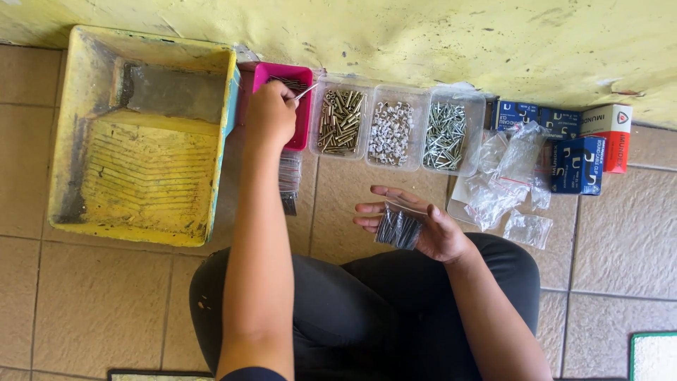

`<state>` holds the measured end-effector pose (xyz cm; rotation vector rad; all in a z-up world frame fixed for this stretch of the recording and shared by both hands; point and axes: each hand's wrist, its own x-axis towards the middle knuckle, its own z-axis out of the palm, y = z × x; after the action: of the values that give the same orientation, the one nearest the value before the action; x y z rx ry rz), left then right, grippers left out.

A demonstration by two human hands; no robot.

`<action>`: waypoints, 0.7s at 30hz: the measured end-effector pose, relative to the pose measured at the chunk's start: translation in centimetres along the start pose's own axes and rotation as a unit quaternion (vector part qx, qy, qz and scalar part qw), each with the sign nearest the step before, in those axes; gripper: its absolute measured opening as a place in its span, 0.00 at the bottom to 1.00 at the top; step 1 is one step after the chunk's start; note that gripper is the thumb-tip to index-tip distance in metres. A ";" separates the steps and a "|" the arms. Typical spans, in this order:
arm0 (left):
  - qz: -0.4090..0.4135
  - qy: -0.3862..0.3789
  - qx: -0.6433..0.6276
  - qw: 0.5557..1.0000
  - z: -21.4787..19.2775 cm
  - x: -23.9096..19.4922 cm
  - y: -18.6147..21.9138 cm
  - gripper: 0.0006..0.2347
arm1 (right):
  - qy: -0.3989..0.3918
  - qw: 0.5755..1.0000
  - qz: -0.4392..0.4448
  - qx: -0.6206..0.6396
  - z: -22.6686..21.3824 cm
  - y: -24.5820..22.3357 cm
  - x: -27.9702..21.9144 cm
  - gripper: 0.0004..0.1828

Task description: Sorting screws from a bin and packaging them into small plastic bags.

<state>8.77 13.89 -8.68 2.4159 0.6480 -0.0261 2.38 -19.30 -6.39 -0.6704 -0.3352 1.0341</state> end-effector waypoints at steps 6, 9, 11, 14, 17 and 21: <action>0.149 -0.149 -0.072 0.975 -10.7 -10.8 10.7 0.07 | 0.005 1.000 0.003 -0.012 0.6 0.0 -0.3 0.60; 0.170 -0.222 -0.058 0.958 -10.7 -12.4 12.0 0.08 | 0.012 1.000 -0.002 -0.014 0.5 0.3 -0.3 0.61; 0.165 -0.262 -0.045 0.950 -9.9 -12.6 12.5 0.07 | 0.014 1.000 -0.005 -0.011 0.5 0.6 -0.3 0.60; 0.166 -0.306 -0.025 0.937 -9.0 -12.4 13.2 0.07 | 0.009 1.000 -0.006 -0.009 0.5 0.5 -0.1 0.59; 0.182 -0.325 -0.026 0.928 -8.4 -12.1 13.7 0.07 | 0.011 1.000 -0.006 -0.009 0.5 0.5 -0.1 0.59; 0.207 -0.341 -0.020 0.917 -7.1 -11.8 13.7 0.07 | 0.015 1.000 -0.002 -0.010 -0.1 0.9 -0.3 0.60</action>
<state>3.70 3.45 6.87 2.2376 -0.1819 -0.6396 1.66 -19.34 -7.08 -0.7020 -0.3214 1.0169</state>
